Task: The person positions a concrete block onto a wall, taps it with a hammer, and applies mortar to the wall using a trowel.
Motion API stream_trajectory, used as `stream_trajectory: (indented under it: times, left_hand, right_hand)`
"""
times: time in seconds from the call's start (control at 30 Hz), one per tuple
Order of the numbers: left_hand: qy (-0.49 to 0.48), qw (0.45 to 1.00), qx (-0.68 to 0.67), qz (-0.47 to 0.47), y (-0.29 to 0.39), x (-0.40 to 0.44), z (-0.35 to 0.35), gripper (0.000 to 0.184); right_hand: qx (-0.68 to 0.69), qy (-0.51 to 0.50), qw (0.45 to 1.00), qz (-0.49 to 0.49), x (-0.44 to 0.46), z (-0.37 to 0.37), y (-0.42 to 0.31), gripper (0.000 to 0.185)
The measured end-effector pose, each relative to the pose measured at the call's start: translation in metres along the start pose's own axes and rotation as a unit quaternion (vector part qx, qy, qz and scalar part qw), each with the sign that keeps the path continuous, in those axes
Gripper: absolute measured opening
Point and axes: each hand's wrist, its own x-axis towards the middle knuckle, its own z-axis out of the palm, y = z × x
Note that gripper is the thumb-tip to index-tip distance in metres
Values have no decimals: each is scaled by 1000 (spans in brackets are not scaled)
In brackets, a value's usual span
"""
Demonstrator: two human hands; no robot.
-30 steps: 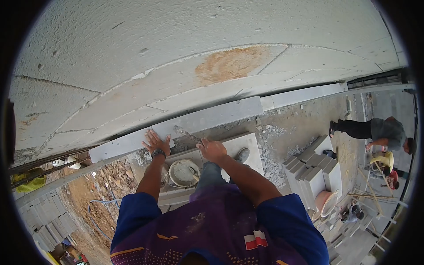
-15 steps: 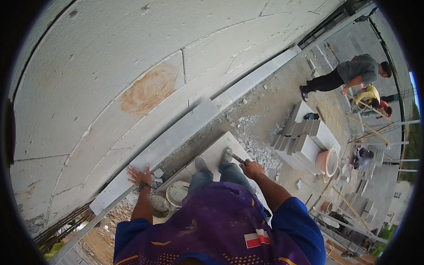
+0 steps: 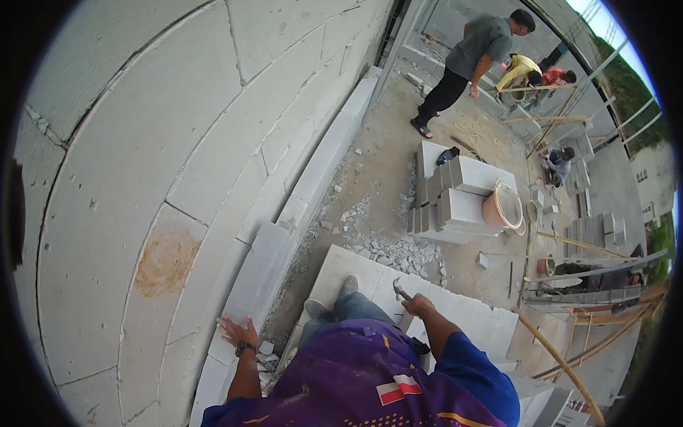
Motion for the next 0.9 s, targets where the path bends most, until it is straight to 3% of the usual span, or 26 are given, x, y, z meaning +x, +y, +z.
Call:
stream_trajectory:
  times: [0.2, 0.53, 0.73, 0.9]
  left_hand:
    - [-18, 996, 38, 84, 62, 11, -13, 99]
    - [-47, 984, 48, 164, 157, 27, -23, 95]
    - [-50, 946, 95, 307, 226, 3, -15, 95]
    - [-80, 849, 169, 494, 283, -9, -9, 97]
  right_hand:
    - [41, -84, 995, -26, 11, 30, 38, 72]
    - [107, -180, 977, 47, 25, 22, 73, 68]
    - [211, -83, 968, 106, 25, 44, 94, 70]
    - [395, -27, 901, 177, -32, 67, 81, 71]
